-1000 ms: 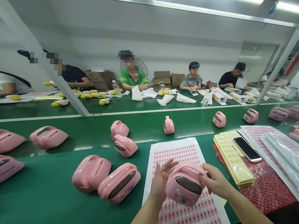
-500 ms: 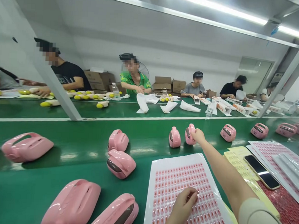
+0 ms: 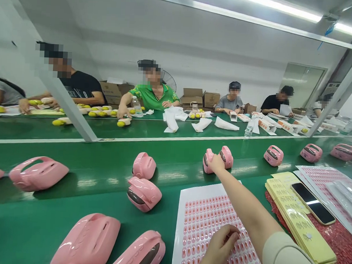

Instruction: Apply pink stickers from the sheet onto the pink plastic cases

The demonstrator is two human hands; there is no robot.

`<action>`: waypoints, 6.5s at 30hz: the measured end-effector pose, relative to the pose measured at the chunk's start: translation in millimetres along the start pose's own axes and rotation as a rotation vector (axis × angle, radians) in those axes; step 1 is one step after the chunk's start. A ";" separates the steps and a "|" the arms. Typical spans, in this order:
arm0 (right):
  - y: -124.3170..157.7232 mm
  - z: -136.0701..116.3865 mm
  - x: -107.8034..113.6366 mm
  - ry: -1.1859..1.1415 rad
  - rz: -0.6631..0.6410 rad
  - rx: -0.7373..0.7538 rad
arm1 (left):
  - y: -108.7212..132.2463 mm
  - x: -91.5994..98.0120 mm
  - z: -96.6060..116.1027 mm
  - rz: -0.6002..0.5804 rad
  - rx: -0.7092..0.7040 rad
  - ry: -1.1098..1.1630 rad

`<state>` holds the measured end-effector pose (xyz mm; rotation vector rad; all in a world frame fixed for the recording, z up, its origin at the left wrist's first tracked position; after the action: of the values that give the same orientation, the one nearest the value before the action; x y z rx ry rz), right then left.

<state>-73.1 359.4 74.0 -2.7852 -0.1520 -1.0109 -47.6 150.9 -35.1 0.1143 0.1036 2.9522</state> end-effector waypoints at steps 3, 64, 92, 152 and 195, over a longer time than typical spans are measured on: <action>19.9 -3.0 -1.3 -0.116 -0.023 0.024 | -6.8 8.6 -6.2 0.130 -0.002 0.384; 270.4 66.4 131.3 -0.706 -0.102 -0.102 | 64.9 -19.0 64.2 0.453 0.156 0.385; 222.3 190.5 229.6 -0.457 0.640 -0.278 | 75.8 7.6 13.6 0.397 0.253 1.067; 370.0 82.6 23.6 0.213 -0.063 0.926 | 63.6 14.8 9.8 0.574 -0.027 1.443; 301.5 46.2 90.1 -0.324 0.389 0.461 | 95.3 -56.5 41.4 0.327 0.098 1.729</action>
<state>71.3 76.5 58.4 -2.3952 0.1028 -0.3698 -6.1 49.5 9.5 -2.4351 0.4388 2.2805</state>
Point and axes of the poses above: each hand's wrist, its own y-axis away from the middle knuckle, its own x-axis out of the back of the hand, z = x × y, the point moved 4 cm from there along -y, towards the middle knuckle, and after that the axes turned 4 degrees about x, right-handed, at the moved point
